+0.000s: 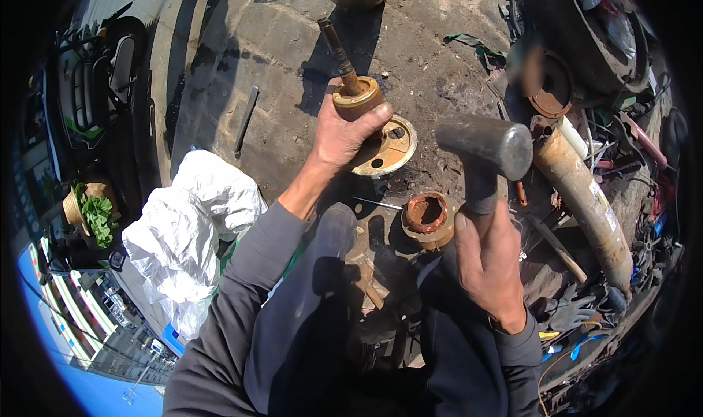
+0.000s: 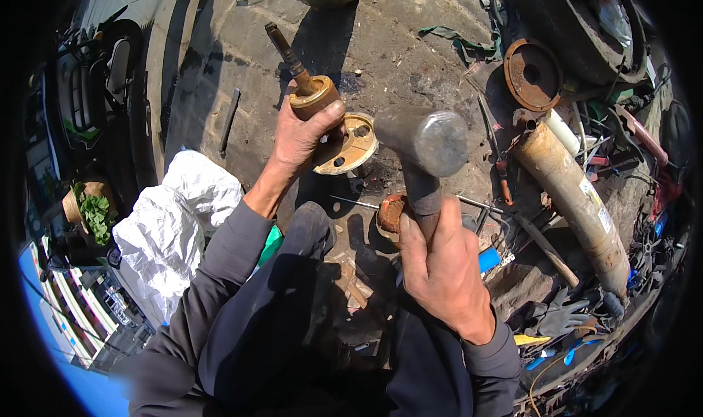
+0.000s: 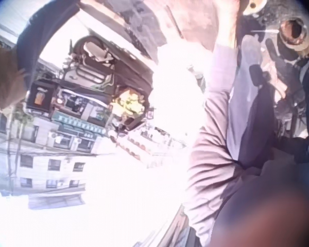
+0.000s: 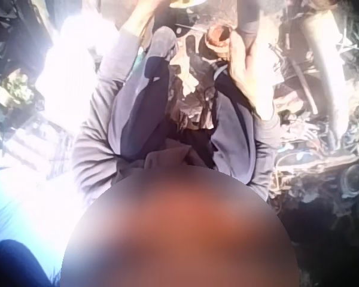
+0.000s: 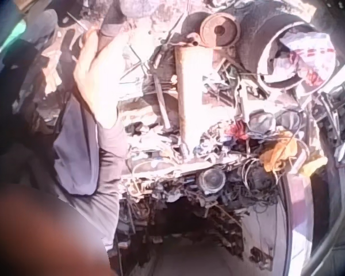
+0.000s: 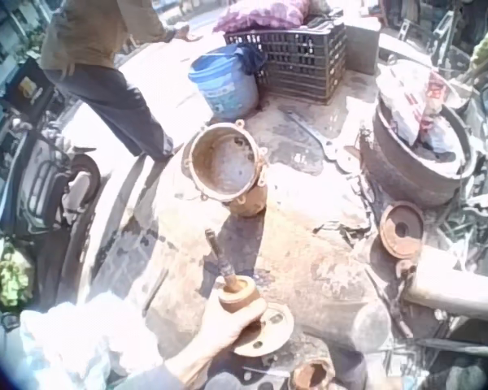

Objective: The person sits on the ground and uses a hammer to separate and disassemble a cylindrical metal component. They remove a circular metal plate and continue to hammer a smaller cylindrical part to extract an inner shaft.

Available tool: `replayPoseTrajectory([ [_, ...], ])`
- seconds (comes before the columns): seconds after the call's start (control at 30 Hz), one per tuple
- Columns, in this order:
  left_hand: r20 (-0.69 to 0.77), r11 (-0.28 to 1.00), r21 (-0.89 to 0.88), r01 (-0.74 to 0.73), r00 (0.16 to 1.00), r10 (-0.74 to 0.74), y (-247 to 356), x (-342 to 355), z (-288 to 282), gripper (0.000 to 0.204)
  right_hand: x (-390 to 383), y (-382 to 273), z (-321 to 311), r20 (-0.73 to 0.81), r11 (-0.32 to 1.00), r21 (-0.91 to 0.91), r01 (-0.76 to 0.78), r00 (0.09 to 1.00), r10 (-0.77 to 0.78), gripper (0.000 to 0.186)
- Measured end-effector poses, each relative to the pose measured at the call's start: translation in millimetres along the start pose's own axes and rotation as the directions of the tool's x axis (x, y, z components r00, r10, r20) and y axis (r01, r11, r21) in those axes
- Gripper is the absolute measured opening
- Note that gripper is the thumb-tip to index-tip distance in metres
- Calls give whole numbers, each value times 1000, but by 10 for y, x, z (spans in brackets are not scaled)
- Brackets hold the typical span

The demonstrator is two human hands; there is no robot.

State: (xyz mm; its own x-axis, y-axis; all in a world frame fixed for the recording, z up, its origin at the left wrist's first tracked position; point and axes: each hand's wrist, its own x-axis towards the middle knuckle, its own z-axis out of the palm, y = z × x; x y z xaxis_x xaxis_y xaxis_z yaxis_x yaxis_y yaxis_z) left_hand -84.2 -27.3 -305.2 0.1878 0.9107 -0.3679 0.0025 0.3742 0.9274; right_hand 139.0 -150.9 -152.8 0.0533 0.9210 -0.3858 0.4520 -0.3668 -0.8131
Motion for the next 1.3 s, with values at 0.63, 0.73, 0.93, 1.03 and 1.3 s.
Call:
replayPoseTrajectory([
  [0.63,3,1000,-16,-17,1000,17,38,-11,-64,57,81,398,367,206,996,-22,-83,975,86,23],
  [0.73,-21,963,-268,10,1000,-16,44,-36,-112,33,-57,505,325,128,955,68,-288,952,278,24],
  [0.93,-52,896,-441,45,996,-75,-18,-84,28,31,298,730,651,-29,862,438,-256,954,298,43],
  [1.03,0,888,-450,99,994,-111,-36,-159,151,32,472,788,845,24,723,637,-266,945,327,55],
  [1.3,303,876,-424,229,948,-101,109,-268,30,56,736,716,511,250,606,648,-461,881,403,28],
])
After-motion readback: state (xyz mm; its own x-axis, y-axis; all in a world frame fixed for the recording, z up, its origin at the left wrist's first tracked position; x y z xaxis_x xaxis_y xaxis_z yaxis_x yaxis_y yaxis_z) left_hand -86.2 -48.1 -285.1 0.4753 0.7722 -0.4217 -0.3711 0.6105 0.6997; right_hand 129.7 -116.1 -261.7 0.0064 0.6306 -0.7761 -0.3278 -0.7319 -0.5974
